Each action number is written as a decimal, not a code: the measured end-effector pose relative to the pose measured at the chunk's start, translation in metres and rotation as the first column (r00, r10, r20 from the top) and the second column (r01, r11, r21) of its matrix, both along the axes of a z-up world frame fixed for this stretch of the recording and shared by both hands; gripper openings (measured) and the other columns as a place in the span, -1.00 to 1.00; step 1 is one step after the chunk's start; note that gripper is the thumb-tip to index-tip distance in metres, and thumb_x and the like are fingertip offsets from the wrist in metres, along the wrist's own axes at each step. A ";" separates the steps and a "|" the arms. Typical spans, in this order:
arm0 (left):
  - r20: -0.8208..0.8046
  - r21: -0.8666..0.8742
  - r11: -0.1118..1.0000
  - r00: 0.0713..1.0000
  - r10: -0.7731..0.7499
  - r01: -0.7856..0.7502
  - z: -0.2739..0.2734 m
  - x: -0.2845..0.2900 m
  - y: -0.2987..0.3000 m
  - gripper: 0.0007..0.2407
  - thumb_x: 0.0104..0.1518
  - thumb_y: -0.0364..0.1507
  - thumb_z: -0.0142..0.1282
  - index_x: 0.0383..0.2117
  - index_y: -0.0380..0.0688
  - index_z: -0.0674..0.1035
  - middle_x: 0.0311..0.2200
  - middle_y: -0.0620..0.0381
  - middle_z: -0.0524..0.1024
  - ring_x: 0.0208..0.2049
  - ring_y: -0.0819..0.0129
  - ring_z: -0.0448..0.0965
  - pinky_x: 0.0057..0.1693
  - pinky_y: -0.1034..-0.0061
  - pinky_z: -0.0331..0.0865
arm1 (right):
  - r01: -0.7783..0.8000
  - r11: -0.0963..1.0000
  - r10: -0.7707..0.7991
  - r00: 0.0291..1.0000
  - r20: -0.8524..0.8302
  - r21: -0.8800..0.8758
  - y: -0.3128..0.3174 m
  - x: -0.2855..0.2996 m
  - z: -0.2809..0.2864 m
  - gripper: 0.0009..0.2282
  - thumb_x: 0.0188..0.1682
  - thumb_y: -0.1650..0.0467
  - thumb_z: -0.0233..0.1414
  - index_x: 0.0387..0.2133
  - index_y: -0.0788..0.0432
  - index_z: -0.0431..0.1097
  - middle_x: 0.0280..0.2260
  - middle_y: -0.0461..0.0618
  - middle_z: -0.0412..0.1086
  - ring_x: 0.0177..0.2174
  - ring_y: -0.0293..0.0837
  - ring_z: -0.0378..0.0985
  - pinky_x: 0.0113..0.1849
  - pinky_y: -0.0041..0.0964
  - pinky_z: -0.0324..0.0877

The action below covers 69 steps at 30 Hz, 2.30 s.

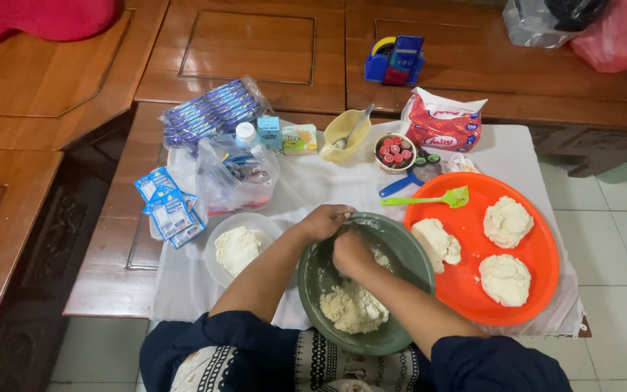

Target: Kneading dough in a bowl and weighing portions on a digital scale before placing them on a tray.

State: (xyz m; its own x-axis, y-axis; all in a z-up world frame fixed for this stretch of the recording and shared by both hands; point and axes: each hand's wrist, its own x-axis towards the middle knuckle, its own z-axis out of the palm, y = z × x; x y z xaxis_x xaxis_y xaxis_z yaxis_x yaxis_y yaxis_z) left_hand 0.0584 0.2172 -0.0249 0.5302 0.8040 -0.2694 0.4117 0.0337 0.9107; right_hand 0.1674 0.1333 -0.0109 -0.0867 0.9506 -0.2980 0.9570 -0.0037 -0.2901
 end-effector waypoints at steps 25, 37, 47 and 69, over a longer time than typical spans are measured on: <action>0.060 -0.018 1.000 0.998 0.011 -0.010 -0.014 -0.016 0.002 -0.74 0.25 -0.28 0.07 0.01 0.03 0.63 0.05 -0.08 0.57 0.19 -0.12 0.44 0.32 0.07 0.26 | 0.196 0.977 -0.207 0.966 -0.153 -0.079 0.013 0.023 -0.024 -0.62 -0.02 0.43 -0.09 0.02 0.44 0.36 -0.08 0.41 0.45 0.01 0.28 0.52 0.01 0.09 0.46; 0.126 -0.026 1.000 0.992 0.006 -0.003 -0.020 -0.025 0.003 -0.74 0.27 -0.26 0.05 0.00 0.04 0.65 0.03 -0.05 0.58 0.19 -0.10 0.44 0.32 0.09 0.24 | -0.130 0.965 0.105 0.988 -0.116 -0.230 -0.011 0.008 -0.027 -0.67 -0.01 0.41 -0.10 -0.10 0.45 0.44 -0.16 0.40 0.48 -0.08 0.26 0.58 -0.09 0.06 0.52; 0.044 0.105 0.994 0.999 -0.018 0.014 -0.001 -0.026 -0.003 -0.73 0.34 -0.29 -0.02 0.06 -0.02 0.62 0.03 -0.07 0.58 0.18 -0.10 0.46 0.31 0.07 0.27 | -0.522 0.731 0.581 0.814 0.000 0.439 -0.049 -0.053 -0.020 -0.72 -0.04 0.53 -0.15 -0.25 0.57 0.45 -0.44 0.55 0.47 -0.44 0.39 0.61 -0.42 0.13 0.53; -0.037 0.171 0.980 0.995 -0.096 0.101 0.000 -0.017 -0.002 -0.74 0.29 -0.25 0.03 -0.02 -0.01 0.64 -0.06 -0.06 0.63 0.08 -0.11 0.54 0.23 0.06 0.38 | -0.828 0.519 0.842 0.454 -0.291 0.211 -0.087 0.007 0.032 -0.84 0.00 0.53 -0.09 -0.28 0.26 0.45 -0.37 0.18 0.41 -0.39 0.23 0.50 -0.44 0.02 0.44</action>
State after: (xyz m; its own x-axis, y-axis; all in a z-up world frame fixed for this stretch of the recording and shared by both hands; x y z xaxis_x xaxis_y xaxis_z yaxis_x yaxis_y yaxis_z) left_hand 0.0414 0.2152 -0.0251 0.6033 0.7837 -0.1477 0.4311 -0.1647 0.8871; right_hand 0.1740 0.0461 0.0213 -0.9245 0.3776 -0.0529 0.3427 0.7619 -0.5496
